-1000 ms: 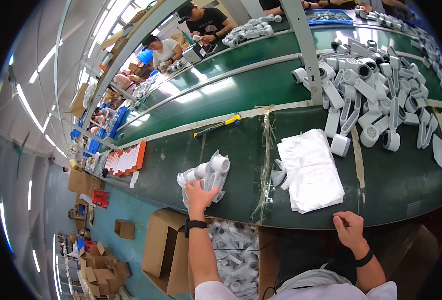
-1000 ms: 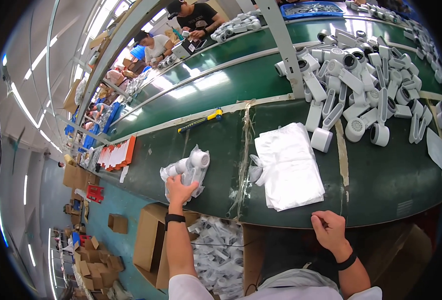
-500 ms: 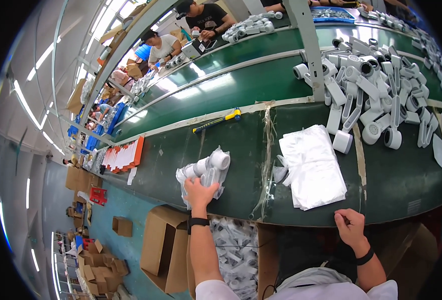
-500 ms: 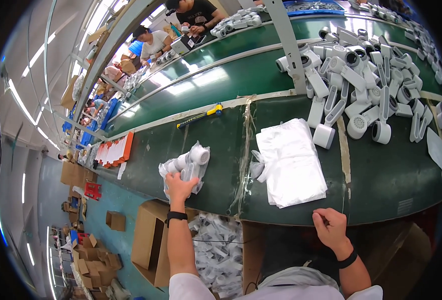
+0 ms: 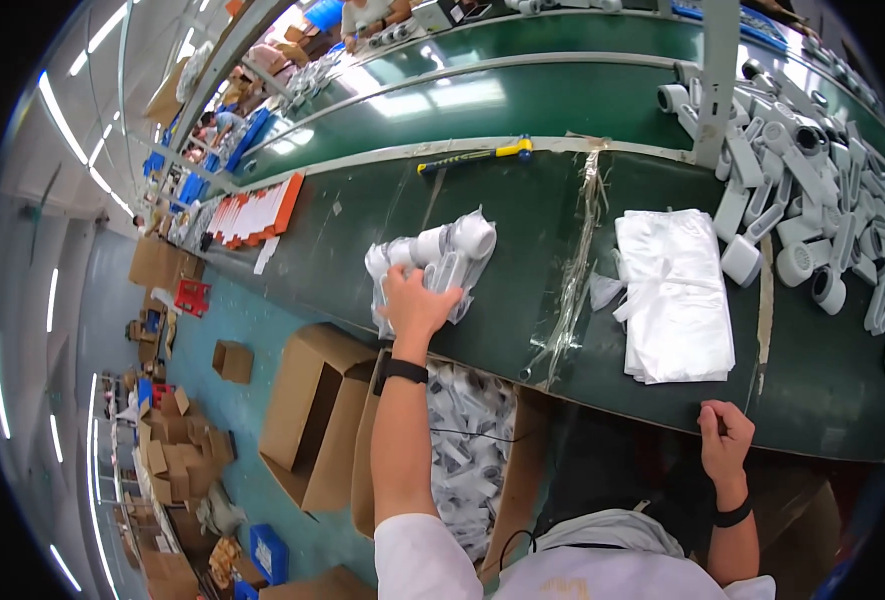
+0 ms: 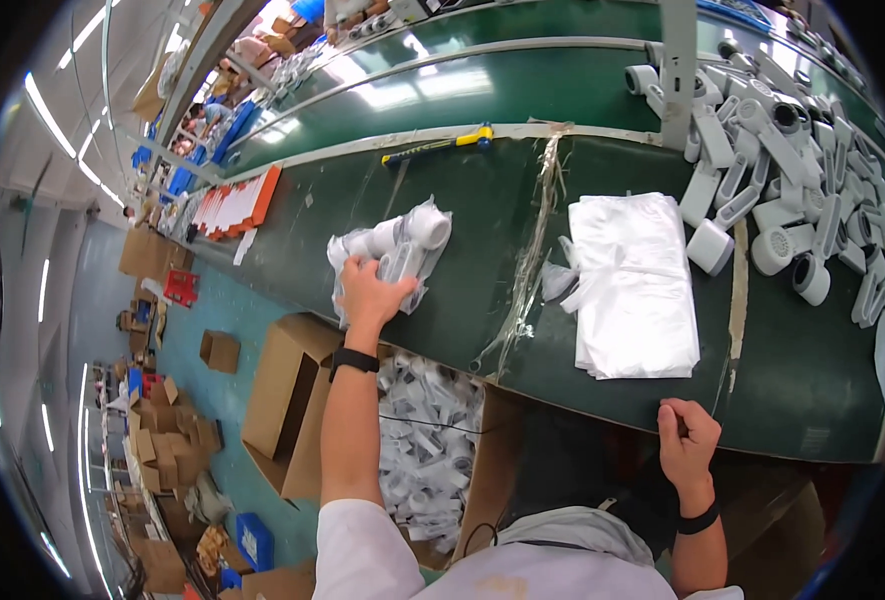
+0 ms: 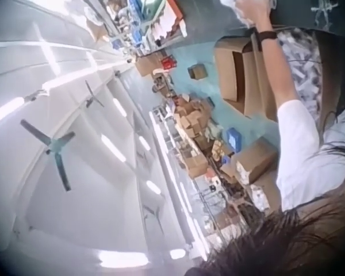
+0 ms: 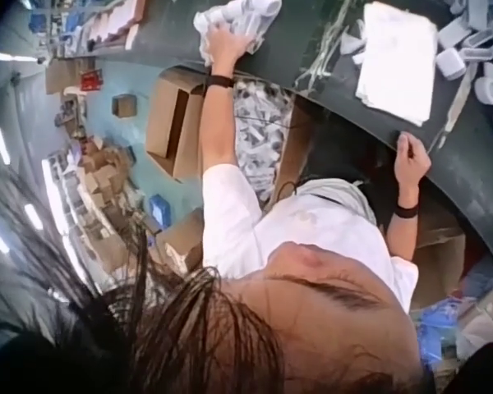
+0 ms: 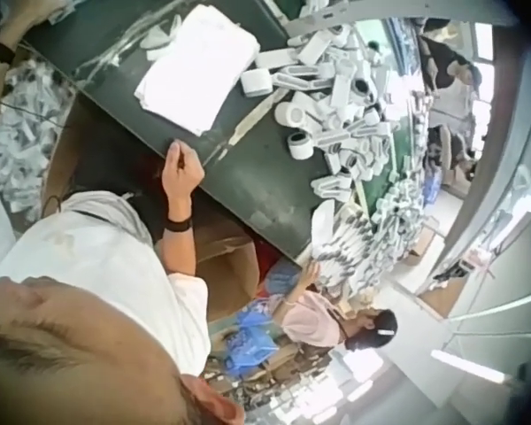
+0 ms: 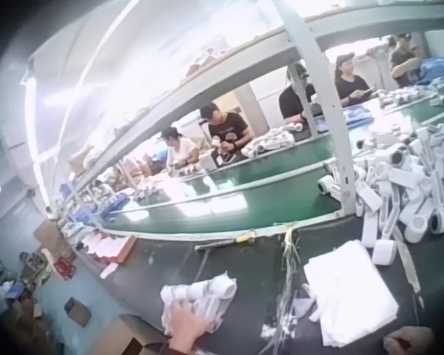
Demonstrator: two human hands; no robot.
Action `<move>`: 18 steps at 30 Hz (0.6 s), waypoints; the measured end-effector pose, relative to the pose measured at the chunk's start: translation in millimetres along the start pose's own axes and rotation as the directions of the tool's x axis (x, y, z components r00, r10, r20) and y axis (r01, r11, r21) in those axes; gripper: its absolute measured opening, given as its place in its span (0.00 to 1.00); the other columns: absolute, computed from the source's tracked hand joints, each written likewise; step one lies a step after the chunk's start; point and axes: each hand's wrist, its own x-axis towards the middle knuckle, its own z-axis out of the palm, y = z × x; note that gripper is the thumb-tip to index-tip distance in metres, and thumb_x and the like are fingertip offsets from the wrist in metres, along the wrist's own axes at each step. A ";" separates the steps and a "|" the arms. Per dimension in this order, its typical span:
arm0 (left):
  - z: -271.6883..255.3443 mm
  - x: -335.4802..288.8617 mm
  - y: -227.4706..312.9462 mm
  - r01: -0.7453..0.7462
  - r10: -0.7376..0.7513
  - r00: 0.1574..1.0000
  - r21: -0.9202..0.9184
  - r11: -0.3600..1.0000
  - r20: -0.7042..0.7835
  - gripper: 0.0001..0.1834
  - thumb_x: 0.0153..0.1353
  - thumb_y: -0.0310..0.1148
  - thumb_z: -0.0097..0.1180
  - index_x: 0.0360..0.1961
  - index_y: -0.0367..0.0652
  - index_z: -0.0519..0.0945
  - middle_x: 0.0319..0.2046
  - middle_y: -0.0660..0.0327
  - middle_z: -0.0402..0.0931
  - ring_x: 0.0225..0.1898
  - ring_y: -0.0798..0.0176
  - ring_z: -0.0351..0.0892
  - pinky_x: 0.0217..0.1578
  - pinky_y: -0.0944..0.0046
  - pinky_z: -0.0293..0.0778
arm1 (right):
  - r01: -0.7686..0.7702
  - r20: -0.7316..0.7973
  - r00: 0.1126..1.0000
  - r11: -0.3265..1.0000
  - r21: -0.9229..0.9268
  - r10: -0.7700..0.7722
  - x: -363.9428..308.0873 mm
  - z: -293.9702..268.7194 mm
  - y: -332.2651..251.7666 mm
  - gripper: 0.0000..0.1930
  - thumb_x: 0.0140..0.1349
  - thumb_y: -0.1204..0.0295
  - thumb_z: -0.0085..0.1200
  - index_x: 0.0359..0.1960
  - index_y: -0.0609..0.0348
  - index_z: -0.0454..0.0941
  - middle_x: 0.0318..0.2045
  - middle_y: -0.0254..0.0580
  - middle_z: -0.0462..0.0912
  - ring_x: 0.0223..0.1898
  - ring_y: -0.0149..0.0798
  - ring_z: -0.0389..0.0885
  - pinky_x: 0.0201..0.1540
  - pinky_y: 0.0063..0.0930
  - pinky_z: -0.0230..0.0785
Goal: The person picks up a fan, slides it into a plastic bag, and places the bagged fan into a cardboard box, repeating the process several times.
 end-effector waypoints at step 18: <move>-2.8 -12.7 -18.6 -0.091 0.090 0.996 -0.057 0.994 -0.011 0.35 0.37 0.51 0.66 0.46 0.39 0.80 0.62 0.53 0.63 0.64 0.47 0.59 0.56 0.32 0.58 | 0.041 -0.052 0.998 0.998 -0.051 -0.044 -1.4 1.9 1.5 0.04 0.63 0.77 0.56 0.33 0.67 0.79 0.21 0.32 0.74 0.20 0.21 0.65 0.23 0.19 0.56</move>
